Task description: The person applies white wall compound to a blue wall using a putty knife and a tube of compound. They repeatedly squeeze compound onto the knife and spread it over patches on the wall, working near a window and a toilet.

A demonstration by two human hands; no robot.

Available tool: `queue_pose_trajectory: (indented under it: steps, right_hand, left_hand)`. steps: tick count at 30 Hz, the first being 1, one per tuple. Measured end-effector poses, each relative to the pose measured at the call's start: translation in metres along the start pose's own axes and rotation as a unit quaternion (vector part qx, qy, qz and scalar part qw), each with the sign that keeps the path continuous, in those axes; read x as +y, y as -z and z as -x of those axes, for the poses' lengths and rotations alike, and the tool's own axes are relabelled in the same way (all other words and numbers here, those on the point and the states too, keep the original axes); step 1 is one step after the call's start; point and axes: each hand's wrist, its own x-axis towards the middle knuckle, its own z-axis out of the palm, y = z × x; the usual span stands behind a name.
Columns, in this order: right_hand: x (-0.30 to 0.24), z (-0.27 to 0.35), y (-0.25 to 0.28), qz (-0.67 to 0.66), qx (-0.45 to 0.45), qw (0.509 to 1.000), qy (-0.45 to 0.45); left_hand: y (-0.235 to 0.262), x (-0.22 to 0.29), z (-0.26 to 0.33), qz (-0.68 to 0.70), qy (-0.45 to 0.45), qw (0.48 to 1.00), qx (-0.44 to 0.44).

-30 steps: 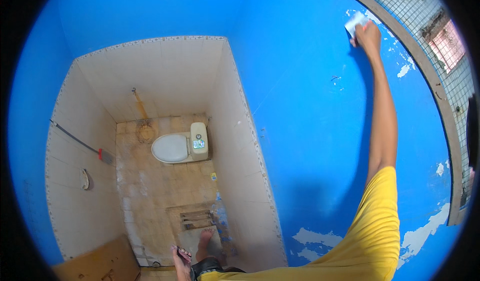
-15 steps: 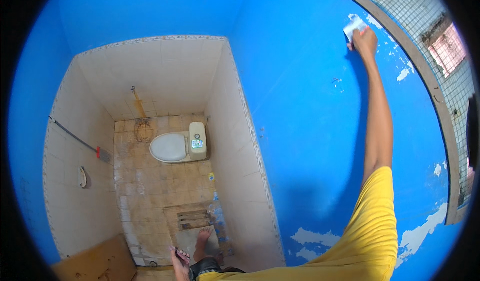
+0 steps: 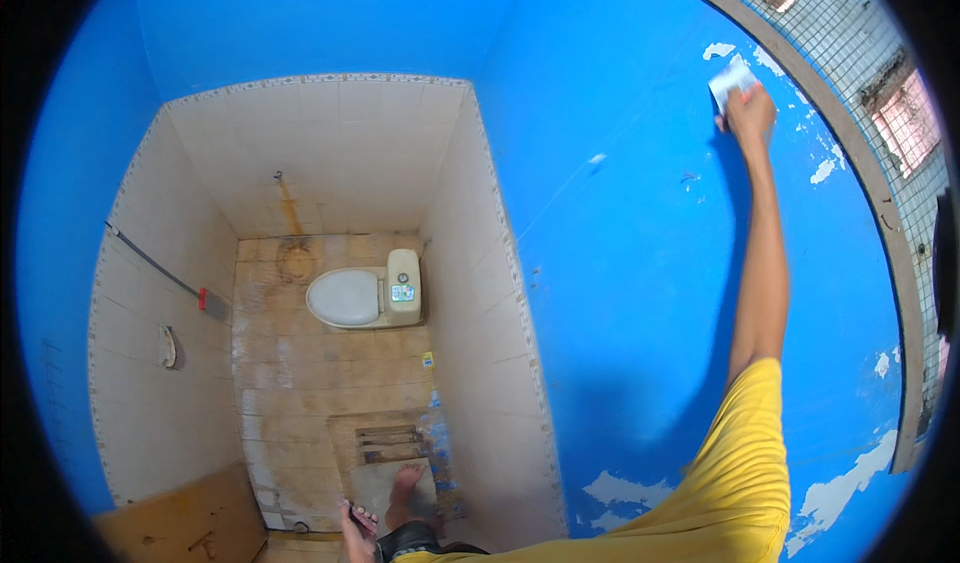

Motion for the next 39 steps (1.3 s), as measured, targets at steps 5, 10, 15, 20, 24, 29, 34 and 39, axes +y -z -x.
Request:
queue_pose_trajectory:
  steps: [5, 10, 15, 20, 24, 29, 34, 39]
  right_hand:
    - [0.002, 0.006, 0.006, -0.027, 0.022, 0.999, 0.013]
    - [-0.015, -0.02, -0.014, -0.069, 0.002, 0.997, 0.031]
    - [-0.003, -0.008, 0.019, 0.045, 0.051, 0.997, 0.032]
    - [-0.01, -0.032, 0.042, 0.22, 0.071, 0.965, 0.125]
    - [-0.021, -0.06, 0.061, 0.291, 0.038, 0.946, 0.135]
    - [-0.033, -0.072, 0.072, 0.325, 0.052, 0.917, 0.226]
    - [-0.049, -0.07, 0.077, 0.328, 0.036, 0.914, 0.234]
    - [-0.057, -0.092, 0.075, 0.428, 0.074, 0.872, 0.228]
  left_hand:
    - [0.008, -0.005, -0.018, 0.058, 0.001, 0.996, -0.067]
    - [0.012, -0.015, -0.037, 0.063, -0.016, 0.995, -0.077]
    - [0.012, -0.013, -0.025, 0.051, 0.01, 0.998, -0.031]
    - [0.014, -0.01, -0.027, 0.065, -0.009, 0.995, -0.072]
    - [0.011, -0.011, -0.023, 0.046, -0.029, 0.996, -0.07]
    - [-0.003, -0.01, -0.009, 0.04, -0.013, 0.997, -0.066]
    - [-0.012, -0.011, -0.007, 0.016, -0.013, 0.998, -0.067]
    - [-0.008, -0.013, -0.009, 0.011, -0.007, 0.997, -0.07]
